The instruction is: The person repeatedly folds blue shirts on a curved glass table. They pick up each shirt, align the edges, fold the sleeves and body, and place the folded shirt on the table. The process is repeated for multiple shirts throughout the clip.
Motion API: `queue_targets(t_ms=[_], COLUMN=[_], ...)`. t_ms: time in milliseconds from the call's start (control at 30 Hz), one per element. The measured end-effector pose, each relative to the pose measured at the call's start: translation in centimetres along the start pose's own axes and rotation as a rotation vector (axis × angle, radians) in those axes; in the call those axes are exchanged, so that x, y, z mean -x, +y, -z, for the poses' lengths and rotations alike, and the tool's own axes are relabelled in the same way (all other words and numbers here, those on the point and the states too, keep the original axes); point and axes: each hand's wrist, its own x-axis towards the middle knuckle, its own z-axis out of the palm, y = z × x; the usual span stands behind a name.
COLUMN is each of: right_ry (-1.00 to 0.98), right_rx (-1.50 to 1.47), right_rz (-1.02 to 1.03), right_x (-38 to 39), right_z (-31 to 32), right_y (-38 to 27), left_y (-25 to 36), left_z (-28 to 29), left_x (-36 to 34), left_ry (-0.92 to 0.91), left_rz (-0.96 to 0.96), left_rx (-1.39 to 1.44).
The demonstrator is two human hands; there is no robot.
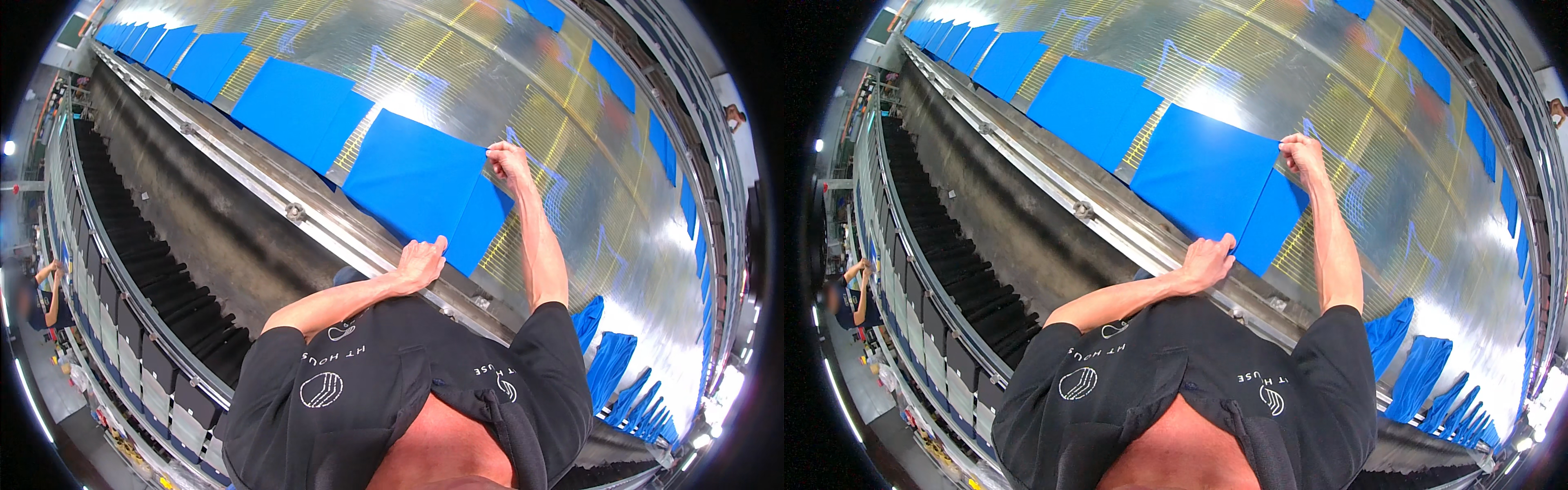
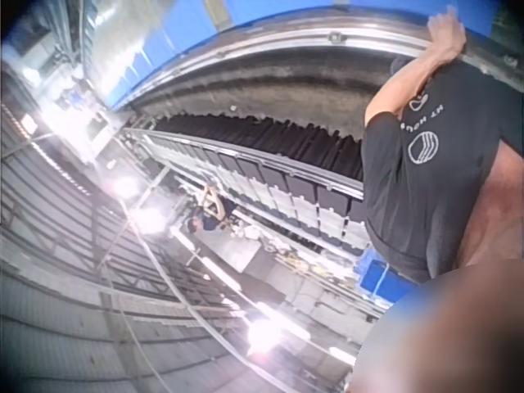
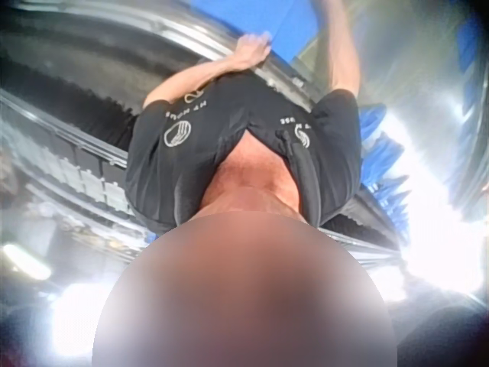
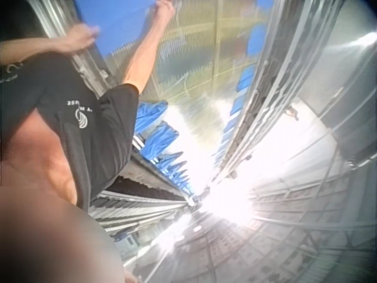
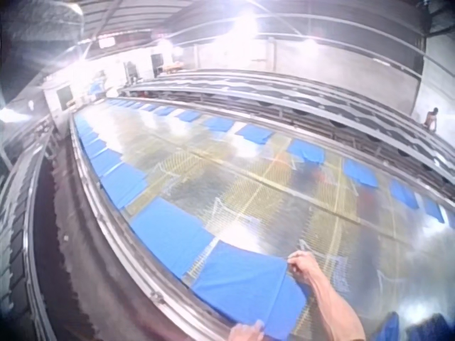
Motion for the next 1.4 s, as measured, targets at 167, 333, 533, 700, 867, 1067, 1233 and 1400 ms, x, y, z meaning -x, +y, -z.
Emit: queue_targets(t_ms=[167, 333, 533, 700, 867, 1067, 1233, 1400], right_ry=[0.017, 0.005, 0.001, -0.012, 0.006, 0.042, 0.120, 0.483], right_rx=[0.028, 0.035, 0.102, 0.101, 0.146, 0.133, 0.318, 0.782], right_rz=[0.014, 0.027, 0.023, 0.060, 0.071, 0.074, 0.167, 0.498], right_x=[0.7, 1.1, 1.1, 1.2, 1.1, 1.4, 2.1, 4.7], right_z=[0.3, 1.0, 1.2, 1.5, 2.2, 2.2, 1.3, -1.9], right_y=[0.3, 0.7, 1.3, 1.9, 2.2, 2.6, 2.6, 3.2], left_y=[0.5, 0.8, 0.9, 1.0, 1.1, 2.2, 2.6, 2.2], left_z=[-0.6, -0.8, -0.9, -1.5, -1.8, -2.1, -1.5, -1.1], left_x=[0.0, 0.0, 0.1, -0.1, -0.1, -0.4, -0.1, 0.1], left_ry=[-0.016, -0.043, -0.067, -0.110, -0.123, -0.177, -0.225, -0.218], left_rz=[-0.016, 0.005, -0.041, -0.100, -0.145, -0.164, -0.144, -0.136], left_rx=[0.000, 0.009, -0.048, -0.088, -0.103, -0.091, -0.043, 0.027])
